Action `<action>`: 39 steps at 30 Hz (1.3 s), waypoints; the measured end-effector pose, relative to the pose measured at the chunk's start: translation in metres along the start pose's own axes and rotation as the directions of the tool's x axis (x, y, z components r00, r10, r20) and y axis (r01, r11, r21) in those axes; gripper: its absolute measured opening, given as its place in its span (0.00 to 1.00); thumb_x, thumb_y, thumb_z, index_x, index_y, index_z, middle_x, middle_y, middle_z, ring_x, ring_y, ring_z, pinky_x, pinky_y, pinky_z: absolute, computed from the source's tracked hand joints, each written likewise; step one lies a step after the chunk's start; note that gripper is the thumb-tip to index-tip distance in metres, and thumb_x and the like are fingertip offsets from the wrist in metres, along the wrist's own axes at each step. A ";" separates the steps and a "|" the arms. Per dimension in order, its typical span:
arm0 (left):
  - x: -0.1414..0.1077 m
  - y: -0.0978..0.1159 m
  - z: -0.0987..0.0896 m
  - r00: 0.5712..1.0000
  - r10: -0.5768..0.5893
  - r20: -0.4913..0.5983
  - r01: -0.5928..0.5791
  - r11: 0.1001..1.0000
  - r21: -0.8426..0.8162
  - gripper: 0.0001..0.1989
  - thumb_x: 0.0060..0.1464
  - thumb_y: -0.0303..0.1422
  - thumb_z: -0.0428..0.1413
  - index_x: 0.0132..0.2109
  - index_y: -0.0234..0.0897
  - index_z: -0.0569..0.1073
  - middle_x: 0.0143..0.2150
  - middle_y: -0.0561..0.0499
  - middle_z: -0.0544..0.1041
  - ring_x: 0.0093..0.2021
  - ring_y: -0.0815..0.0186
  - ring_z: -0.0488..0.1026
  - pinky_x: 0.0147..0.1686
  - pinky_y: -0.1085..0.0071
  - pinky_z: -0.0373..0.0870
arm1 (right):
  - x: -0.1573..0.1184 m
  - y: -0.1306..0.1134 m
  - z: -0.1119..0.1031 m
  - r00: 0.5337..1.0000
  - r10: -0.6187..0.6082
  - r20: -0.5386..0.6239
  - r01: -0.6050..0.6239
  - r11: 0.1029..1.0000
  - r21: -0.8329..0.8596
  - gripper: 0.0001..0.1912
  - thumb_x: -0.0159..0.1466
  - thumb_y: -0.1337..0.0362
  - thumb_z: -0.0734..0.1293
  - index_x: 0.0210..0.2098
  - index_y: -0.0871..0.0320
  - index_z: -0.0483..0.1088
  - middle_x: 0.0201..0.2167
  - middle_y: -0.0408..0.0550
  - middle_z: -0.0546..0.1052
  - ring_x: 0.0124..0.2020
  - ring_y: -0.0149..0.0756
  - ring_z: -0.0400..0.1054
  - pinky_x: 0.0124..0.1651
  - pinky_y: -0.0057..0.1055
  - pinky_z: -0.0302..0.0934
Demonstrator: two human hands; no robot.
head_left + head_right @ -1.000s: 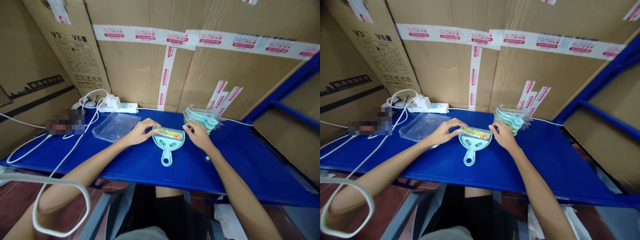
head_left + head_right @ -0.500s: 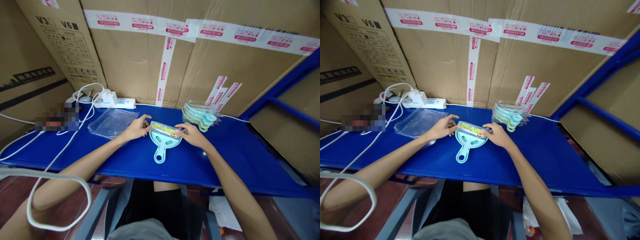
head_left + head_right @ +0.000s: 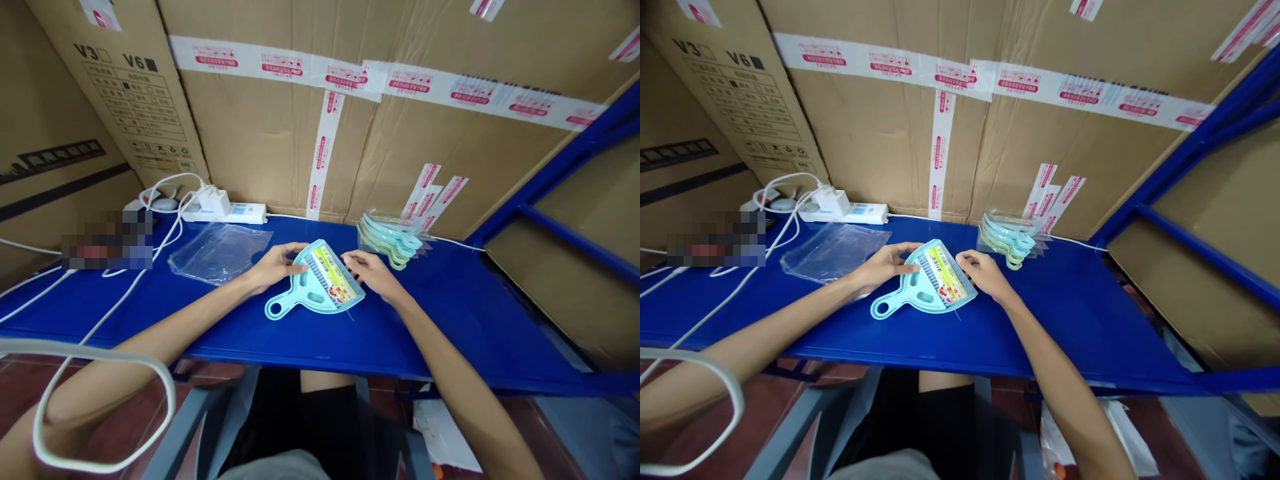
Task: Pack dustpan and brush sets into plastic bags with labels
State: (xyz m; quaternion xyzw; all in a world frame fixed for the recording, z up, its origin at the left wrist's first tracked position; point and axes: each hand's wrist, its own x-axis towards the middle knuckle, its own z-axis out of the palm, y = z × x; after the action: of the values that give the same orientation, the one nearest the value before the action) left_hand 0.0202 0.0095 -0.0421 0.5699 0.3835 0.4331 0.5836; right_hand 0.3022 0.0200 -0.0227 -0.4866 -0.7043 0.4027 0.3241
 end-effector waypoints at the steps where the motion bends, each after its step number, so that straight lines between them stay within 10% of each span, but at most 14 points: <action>1: -0.001 0.000 0.002 1.000 0.007 0.013 -0.007 1.000 -0.014 0.37 0.48 0.32 0.74 0.65 0.36 0.75 0.59 0.40 0.80 0.42 0.60 0.82 0.43 0.62 0.80 | -0.001 -0.001 0.003 0.998 0.047 0.042 -0.051 0.994 0.094 0.22 0.67 0.44 0.69 0.50 0.54 0.79 0.39 0.48 0.83 0.38 0.39 0.77 0.36 0.32 0.70; 6: -0.003 0.000 0.007 0.997 0.003 0.083 0.001 0.999 -0.048 0.42 0.49 0.32 0.73 0.70 0.35 0.71 0.55 0.39 0.83 0.47 0.55 0.82 0.45 0.61 0.79 | -0.005 -0.006 0.016 0.971 0.170 0.168 -0.212 0.935 0.285 0.31 0.63 0.47 0.76 0.61 0.52 0.70 0.42 0.48 0.84 0.41 0.43 0.81 0.43 0.38 0.76; 12: -0.003 0.001 0.007 0.988 -0.007 0.155 0.019 0.997 -0.075 0.45 0.49 0.32 0.73 0.72 0.34 0.68 0.53 0.38 0.84 0.49 0.52 0.81 0.45 0.58 0.80 | -0.009 -0.005 0.018 0.981 0.030 0.192 -0.092 0.942 0.323 0.57 0.54 0.54 0.83 0.72 0.44 0.49 0.45 0.47 0.83 0.40 0.45 0.82 0.39 0.39 0.78; 20: -0.001 0.001 0.004 0.995 0.016 0.099 -0.008 0.997 -0.080 0.41 0.47 0.29 0.73 0.68 0.35 0.73 0.55 0.39 0.83 0.49 0.56 0.81 0.45 0.62 0.79 | -0.006 -0.003 0.016 0.975 -0.142 0.171 0.117 0.982 0.148 0.26 0.63 0.51 0.77 0.57 0.52 0.75 0.53 0.51 0.81 0.49 0.45 0.79 0.46 0.37 0.75; 39: 0.000 0.002 0.000 0.997 0.015 0.082 -0.005 0.993 -0.117 0.37 0.48 0.31 0.73 0.65 0.34 0.75 0.51 0.41 0.84 0.44 0.58 0.82 0.43 0.62 0.80 | -0.009 -0.005 0.028 0.959 -0.238 0.156 0.223 0.969 0.103 0.23 0.68 0.49 0.71 0.59 0.52 0.79 0.58 0.50 0.81 0.54 0.48 0.77 0.55 0.42 0.72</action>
State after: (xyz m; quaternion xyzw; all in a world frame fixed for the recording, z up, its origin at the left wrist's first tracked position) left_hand 0.0204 0.0095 -0.0405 0.5541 0.3301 0.4337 0.6292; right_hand 0.2790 0.0038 -0.0319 -0.3516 -0.7633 0.4309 0.3289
